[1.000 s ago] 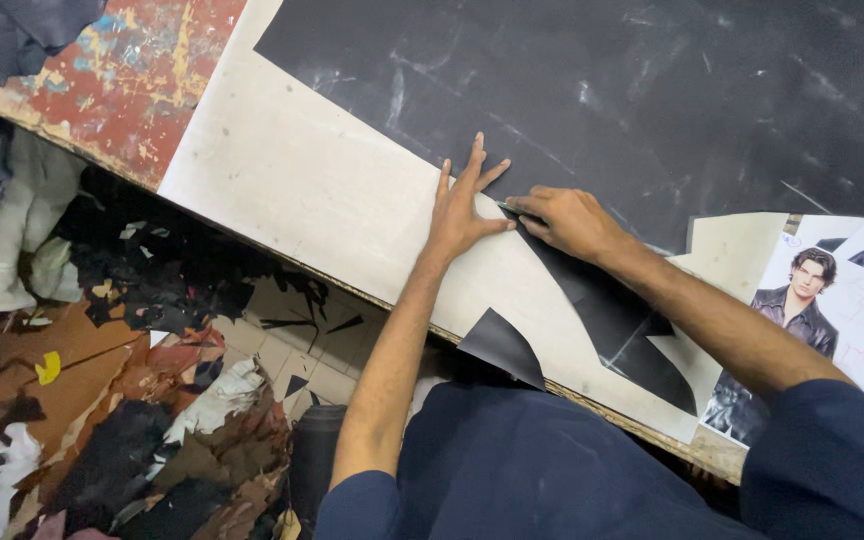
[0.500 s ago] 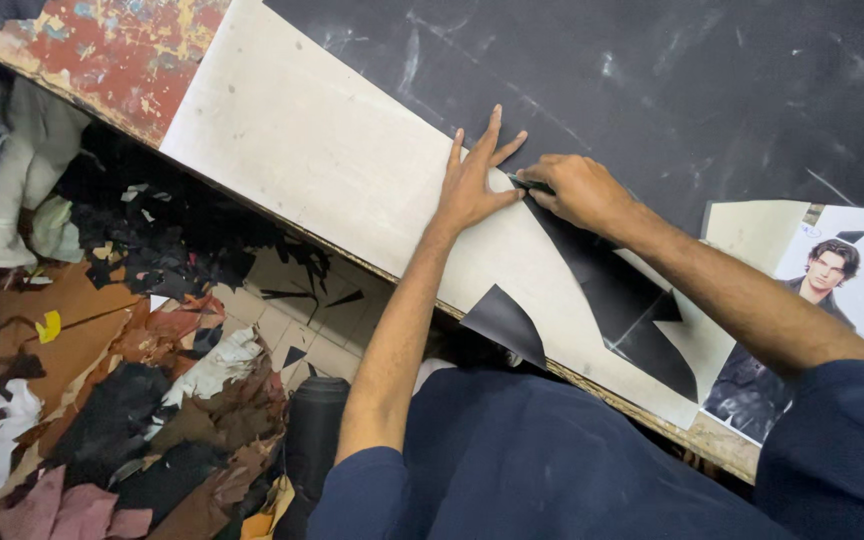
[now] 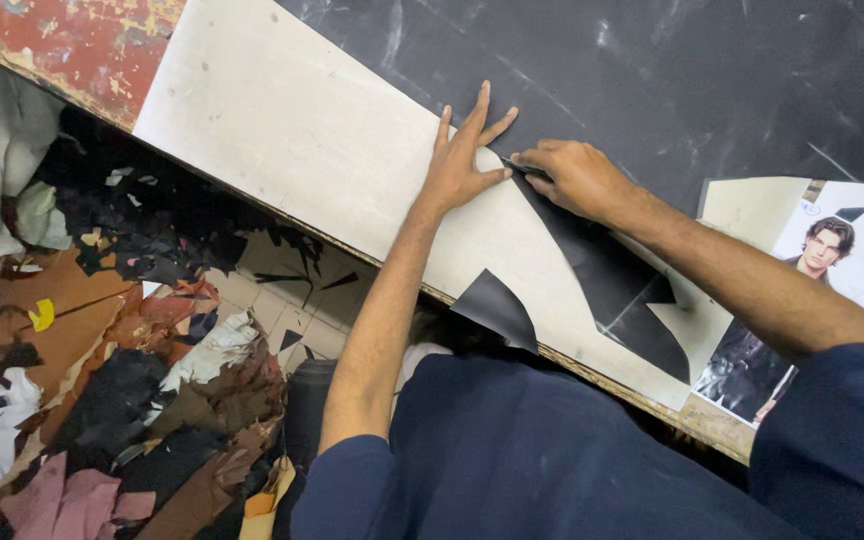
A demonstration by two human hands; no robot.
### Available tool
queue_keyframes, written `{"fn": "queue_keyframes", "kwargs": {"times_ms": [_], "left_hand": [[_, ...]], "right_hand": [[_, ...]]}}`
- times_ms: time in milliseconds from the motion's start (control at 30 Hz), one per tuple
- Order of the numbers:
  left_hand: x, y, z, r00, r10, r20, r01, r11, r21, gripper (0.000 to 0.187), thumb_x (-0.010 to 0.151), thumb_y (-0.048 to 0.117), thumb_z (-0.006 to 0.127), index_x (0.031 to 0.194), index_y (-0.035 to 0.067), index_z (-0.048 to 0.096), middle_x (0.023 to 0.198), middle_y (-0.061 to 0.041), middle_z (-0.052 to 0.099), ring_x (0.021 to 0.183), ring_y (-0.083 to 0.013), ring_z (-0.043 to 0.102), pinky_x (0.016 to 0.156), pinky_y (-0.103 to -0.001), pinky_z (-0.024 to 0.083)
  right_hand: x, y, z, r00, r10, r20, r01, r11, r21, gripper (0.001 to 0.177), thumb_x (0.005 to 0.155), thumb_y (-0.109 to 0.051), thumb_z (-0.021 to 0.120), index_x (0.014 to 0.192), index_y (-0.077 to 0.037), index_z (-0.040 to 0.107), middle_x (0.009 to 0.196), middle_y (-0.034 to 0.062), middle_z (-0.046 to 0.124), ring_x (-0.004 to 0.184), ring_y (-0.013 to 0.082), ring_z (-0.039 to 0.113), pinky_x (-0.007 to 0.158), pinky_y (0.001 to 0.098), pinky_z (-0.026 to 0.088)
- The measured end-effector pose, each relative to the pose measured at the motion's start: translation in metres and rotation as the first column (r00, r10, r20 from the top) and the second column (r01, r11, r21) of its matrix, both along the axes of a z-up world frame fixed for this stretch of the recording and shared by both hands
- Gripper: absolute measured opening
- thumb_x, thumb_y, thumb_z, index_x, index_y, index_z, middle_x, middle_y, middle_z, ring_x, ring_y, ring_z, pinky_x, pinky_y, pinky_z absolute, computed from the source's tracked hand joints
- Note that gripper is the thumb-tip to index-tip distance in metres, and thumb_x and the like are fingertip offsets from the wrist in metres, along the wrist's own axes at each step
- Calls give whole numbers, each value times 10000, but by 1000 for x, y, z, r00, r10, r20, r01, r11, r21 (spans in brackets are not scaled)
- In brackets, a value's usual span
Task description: The person cuts a piece of black fabric using shears, then places a cardboard template on the fabric and traces its outline with a marker. The person continues to trace and cut additional fabric pieces.
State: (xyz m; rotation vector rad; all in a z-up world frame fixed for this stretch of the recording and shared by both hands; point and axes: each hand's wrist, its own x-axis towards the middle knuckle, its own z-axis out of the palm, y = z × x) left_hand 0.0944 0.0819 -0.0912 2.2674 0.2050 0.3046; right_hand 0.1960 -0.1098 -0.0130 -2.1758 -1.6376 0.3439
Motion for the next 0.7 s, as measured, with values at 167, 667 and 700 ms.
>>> {"fn": "queue_keyframes", "kwargs": {"times_ms": [167,667,700], "left_hand": [[-1,0,-2,1000,2,9,-2,1000,30,1223,795,309,902,1611,174,1,1463,102,606,1508,-203,364,1289,-510,7],[4,9,-3,997,-51,-61,52,999,14,1090,873,319,785,1600,147,-9,1494,109,550,1518,-214,317,1274,-500,-42],[7,11,-5,996,-58,-71,58,998,-1,1053,905,324,759,1601,148,-12,1498,108,539,1523,-214,310,1274,-497,-44]], "right_hand": [[-3,-38,-1,999,-12,35,15,994,-107,395,915,-149,682,1308,-108,690,1030,116,692,908,317,702,820,447,573],[-39,-140,37,959,-5,284,162,830,-534,402,919,-129,610,1319,-162,640,1154,95,693,868,268,744,747,391,620],[-47,-129,36,951,-16,308,156,887,-434,466,886,-58,593,1344,-139,616,1192,114,680,843,296,739,702,403,617]]}}
